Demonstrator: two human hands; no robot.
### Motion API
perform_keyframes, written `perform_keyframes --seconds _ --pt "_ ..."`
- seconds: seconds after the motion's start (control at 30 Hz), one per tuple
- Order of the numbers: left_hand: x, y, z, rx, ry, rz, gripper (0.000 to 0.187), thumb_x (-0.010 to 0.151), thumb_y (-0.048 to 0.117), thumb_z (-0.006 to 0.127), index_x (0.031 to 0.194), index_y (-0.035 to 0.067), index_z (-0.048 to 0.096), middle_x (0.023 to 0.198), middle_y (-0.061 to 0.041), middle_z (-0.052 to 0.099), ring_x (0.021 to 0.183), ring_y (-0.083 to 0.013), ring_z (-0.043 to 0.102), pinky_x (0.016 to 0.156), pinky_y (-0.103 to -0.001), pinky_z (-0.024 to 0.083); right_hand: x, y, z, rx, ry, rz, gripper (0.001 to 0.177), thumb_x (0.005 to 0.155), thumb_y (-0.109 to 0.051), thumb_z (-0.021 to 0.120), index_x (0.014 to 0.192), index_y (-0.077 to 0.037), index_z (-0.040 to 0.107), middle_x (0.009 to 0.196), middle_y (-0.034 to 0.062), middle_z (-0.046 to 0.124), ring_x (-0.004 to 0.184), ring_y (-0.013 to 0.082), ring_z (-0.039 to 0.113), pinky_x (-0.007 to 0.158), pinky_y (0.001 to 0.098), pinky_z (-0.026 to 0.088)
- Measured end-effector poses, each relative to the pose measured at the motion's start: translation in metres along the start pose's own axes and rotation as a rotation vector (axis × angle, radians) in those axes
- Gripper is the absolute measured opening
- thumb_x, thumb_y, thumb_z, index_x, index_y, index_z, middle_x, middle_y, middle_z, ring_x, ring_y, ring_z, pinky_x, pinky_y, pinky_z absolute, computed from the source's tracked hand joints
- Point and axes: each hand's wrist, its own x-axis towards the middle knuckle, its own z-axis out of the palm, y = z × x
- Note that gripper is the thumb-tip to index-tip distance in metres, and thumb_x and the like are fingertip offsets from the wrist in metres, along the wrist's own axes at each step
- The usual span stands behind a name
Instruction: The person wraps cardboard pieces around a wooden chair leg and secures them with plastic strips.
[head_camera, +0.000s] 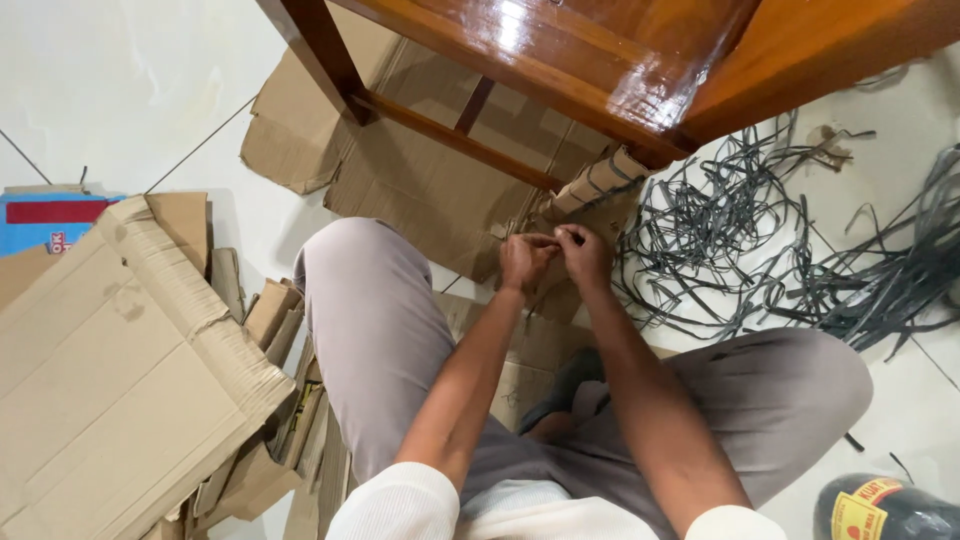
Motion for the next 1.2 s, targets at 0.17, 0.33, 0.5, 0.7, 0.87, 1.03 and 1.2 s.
perform_keyframes --seconds 0.17,0.33,0.5,0.7,0.87,1.03,1.2 --pt "-0.004 0.014 -0.006 0.143 -0.040 0.009 0.019 0.084 0.024 0.082 0.098 0.011 0.083 0.091 -0.015 0.078 0.082 -0.0266 0.077 0.076 -0.037 0.058 0.003 0.007 0.002 -0.060 0.007 -0.018 0.033 0.098 -0.037 0.068 0.107 -0.007 0.075 0.099 0.0134 0.076 0.091 0.0312 0.072 0.081 0.0408 0.055" --pt "0.005 -0.006 -0.008 0.134 -0.017 0.128 0.019 0.077 0.016 0.077 0.095 0.014 0.084 0.092 -0.011 0.080 0.083 -0.0231 0.080 0.079 -0.034 0.061 -0.013 -0.025 -0.012 -0.174 0.080 -0.069 0.029 0.101 -0.033 0.066 0.109 -0.006 0.074 0.103 0.0160 0.075 0.095 0.0361 0.071 0.083 0.0435 0.055" --pt "0.006 0.001 -0.011 0.142 -0.005 0.127 0.018 0.076 0.013 0.080 0.094 0.010 0.082 0.091 -0.010 0.080 0.084 -0.0231 0.079 0.078 -0.035 0.061 -0.021 -0.050 -0.027 -0.192 0.077 -0.380 0.018 0.097 -0.013 0.066 0.111 -0.006 0.074 0.104 0.0178 0.073 0.096 0.0394 0.068 0.082 0.0447 0.054" --pt "0.017 -0.021 -0.011 0.171 -0.021 0.215 0.022 0.077 0.008 0.076 0.098 0.005 0.079 0.097 -0.012 0.080 0.090 -0.0254 0.080 0.079 -0.036 0.062 -0.023 -0.057 -0.029 -0.264 0.027 -0.437 0.019 0.097 -0.008 0.065 0.114 -0.007 0.074 0.104 0.0180 0.072 0.096 0.0399 0.068 0.082 0.0463 0.054" --pt "0.017 0.007 -0.018 0.254 -0.031 0.168 0.022 0.081 0.016 0.075 0.099 0.004 0.080 0.097 -0.017 0.079 0.090 -0.0331 0.076 0.080 -0.043 0.058 -0.025 -0.056 -0.027 -0.287 0.005 -0.433 0.019 0.097 -0.008 0.065 0.114 -0.005 0.072 0.104 0.0184 0.072 0.096 0.0402 0.067 0.080 0.0472 0.054" --pt "0.021 0.013 -0.016 0.249 -0.002 0.160 0.026 0.087 0.027 0.072 0.098 0.005 0.080 0.097 -0.018 0.077 0.094 -0.0372 0.072 0.083 -0.046 0.056 -0.022 -0.051 -0.024 -0.216 0.027 -0.451 0.016 0.097 -0.009 0.064 0.111 -0.005 0.071 0.105 0.0179 0.072 0.098 0.0393 0.068 0.083 0.0462 0.054" --pt "0.032 -0.006 -0.002 -0.052 -0.009 -0.020 0.038 0.098 0.040 0.065 0.099 0.004 0.075 0.090 -0.012 0.078 0.084 -0.0263 0.075 0.076 -0.039 0.056 -0.016 -0.042 -0.021 -0.305 0.024 -0.338 0.017 0.095 -0.011 0.065 0.110 -0.006 0.073 0.100 0.0192 0.072 0.090 0.0420 0.068 0.076 0.0483 0.053"
